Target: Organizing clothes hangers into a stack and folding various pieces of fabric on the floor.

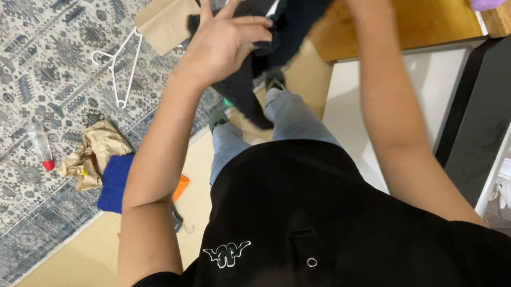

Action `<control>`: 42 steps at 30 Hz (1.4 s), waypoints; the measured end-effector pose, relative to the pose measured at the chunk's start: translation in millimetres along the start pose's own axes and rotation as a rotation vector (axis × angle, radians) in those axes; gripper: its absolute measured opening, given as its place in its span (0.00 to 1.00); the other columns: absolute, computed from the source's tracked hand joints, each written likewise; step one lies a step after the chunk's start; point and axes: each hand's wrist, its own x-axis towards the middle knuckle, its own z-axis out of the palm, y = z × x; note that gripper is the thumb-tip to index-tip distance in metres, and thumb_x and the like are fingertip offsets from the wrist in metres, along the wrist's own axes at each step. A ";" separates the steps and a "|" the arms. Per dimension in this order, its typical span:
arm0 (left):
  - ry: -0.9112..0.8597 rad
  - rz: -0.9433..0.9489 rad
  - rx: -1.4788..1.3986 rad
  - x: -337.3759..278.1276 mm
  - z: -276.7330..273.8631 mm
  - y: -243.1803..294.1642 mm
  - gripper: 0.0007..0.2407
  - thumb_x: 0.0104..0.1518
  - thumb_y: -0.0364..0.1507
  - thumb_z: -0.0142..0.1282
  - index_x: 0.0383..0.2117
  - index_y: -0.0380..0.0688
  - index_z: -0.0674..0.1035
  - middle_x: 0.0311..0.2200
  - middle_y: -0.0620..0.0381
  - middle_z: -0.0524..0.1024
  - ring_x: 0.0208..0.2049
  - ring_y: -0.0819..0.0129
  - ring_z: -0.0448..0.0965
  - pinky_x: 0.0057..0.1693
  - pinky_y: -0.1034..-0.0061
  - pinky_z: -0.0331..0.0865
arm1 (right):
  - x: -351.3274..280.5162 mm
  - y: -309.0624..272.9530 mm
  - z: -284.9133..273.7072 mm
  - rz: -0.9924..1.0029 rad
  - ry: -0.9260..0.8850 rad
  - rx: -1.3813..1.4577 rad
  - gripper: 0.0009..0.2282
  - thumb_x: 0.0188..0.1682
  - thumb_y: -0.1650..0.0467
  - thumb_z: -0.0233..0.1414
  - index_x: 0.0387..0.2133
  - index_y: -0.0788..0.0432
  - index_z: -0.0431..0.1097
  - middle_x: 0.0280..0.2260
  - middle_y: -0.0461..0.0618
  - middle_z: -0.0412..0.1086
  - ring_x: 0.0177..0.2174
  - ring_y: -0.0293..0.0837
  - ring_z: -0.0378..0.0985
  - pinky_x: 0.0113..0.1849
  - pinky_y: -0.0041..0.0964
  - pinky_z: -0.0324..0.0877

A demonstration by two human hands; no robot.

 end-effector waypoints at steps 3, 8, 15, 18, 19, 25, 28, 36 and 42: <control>-0.027 -0.019 -0.201 -4.6 -2.5 -2.1 0.13 0.53 0.18 0.59 0.44 0.47 0.83 0.57 0.63 0.77 0.64 0.49 0.66 0.70 0.35 0.38 | 1.2 -46.6 6.5 0.167 0.161 0.038 0.13 0.45 0.66 0.65 0.33 0.62 0.72 0.33 0.58 0.70 0.35 0.59 0.70 0.38 0.51 0.65; 0.019 -0.080 -0.559 -11.4 0.5 7.2 0.14 0.57 0.17 0.55 0.48 0.46 0.79 0.65 0.60 0.71 0.65 0.58 0.73 0.68 0.64 0.68 | -23.6 -75.3 30.1 0.750 -0.212 0.476 0.18 0.53 0.59 0.62 0.32 0.65 0.71 0.30 0.54 0.72 0.33 0.49 0.73 0.40 0.42 0.68; 0.393 -0.028 -0.706 -19.9 39.7 -11.2 0.08 0.62 0.15 0.58 0.44 0.37 0.80 0.66 0.48 0.67 0.70 0.51 0.64 0.73 0.65 0.58 | -11.4 -112.9 -46.9 0.334 -0.629 1.502 0.19 0.48 0.67 0.54 0.53 0.56 0.63 0.54 0.44 0.64 0.55 0.36 0.65 0.55 0.35 0.60; 0.417 -0.086 -0.790 -23.9 46.0 -19.4 0.07 0.63 0.17 0.55 0.45 0.37 0.79 0.65 0.48 0.69 0.68 0.54 0.67 0.72 0.66 0.59 | -34.5 -107.4 -29.8 0.294 -0.553 1.363 0.20 0.46 0.69 0.62 0.51 0.56 0.64 0.55 0.46 0.61 0.55 0.41 0.66 0.53 0.38 0.64; 0.431 -0.118 -0.843 -25.2 49.4 -22.4 0.07 0.63 0.18 0.54 0.46 0.36 0.79 0.64 0.49 0.71 0.67 0.57 0.69 0.72 0.67 0.60 | -43.7 -106.0 -23.1 0.307 -0.427 1.159 0.17 0.46 0.70 0.66 0.46 0.58 0.68 0.52 0.48 0.62 0.53 0.44 0.68 0.50 0.39 0.68; 0.440 -0.124 -0.982 -27.6 56.4 -22.2 0.03 0.68 0.20 0.53 0.44 0.37 0.78 0.62 0.50 0.72 0.62 0.63 0.72 0.69 0.69 0.63 | -46.5 -107.8 -37.0 0.141 -0.442 1.109 0.15 0.47 0.74 0.64 0.47 0.61 0.71 0.53 0.50 0.65 0.52 0.49 0.68 0.50 0.41 0.66; 0.512 -0.145 -1.074 -24.4 75.0 -25.6 0.04 0.68 0.20 0.54 0.45 0.38 0.78 0.60 0.51 0.74 0.61 0.64 0.73 0.69 0.70 0.64 | -50.9 -112.2 -29.8 0.086 -0.263 1.081 0.12 0.48 0.77 0.63 0.43 0.62 0.69 0.51 0.55 0.67 0.53 0.51 0.70 0.55 0.44 0.66; 0.575 -0.097 -0.953 -18.2 83.0 -11.1 0.11 0.66 0.21 0.58 0.53 0.37 0.76 0.60 0.51 0.72 0.63 0.62 0.71 0.70 0.68 0.63 | -43.0 -103.3 -37.3 0.163 -0.172 0.942 0.10 0.49 0.82 0.58 0.43 0.66 0.70 0.42 0.59 0.73 0.41 0.56 0.77 0.46 0.40 0.73; 0.453 -0.259 -0.815 -31.4 78.4 -9.1 0.17 0.60 0.27 0.63 0.56 0.41 0.76 0.60 0.47 0.70 0.59 0.54 0.74 0.66 0.66 0.66 | -28.6 -90.2 -55.3 0.146 -0.160 0.987 0.10 0.52 0.83 0.54 0.45 0.67 0.70 0.44 0.58 0.72 0.40 0.50 0.78 0.45 0.38 0.76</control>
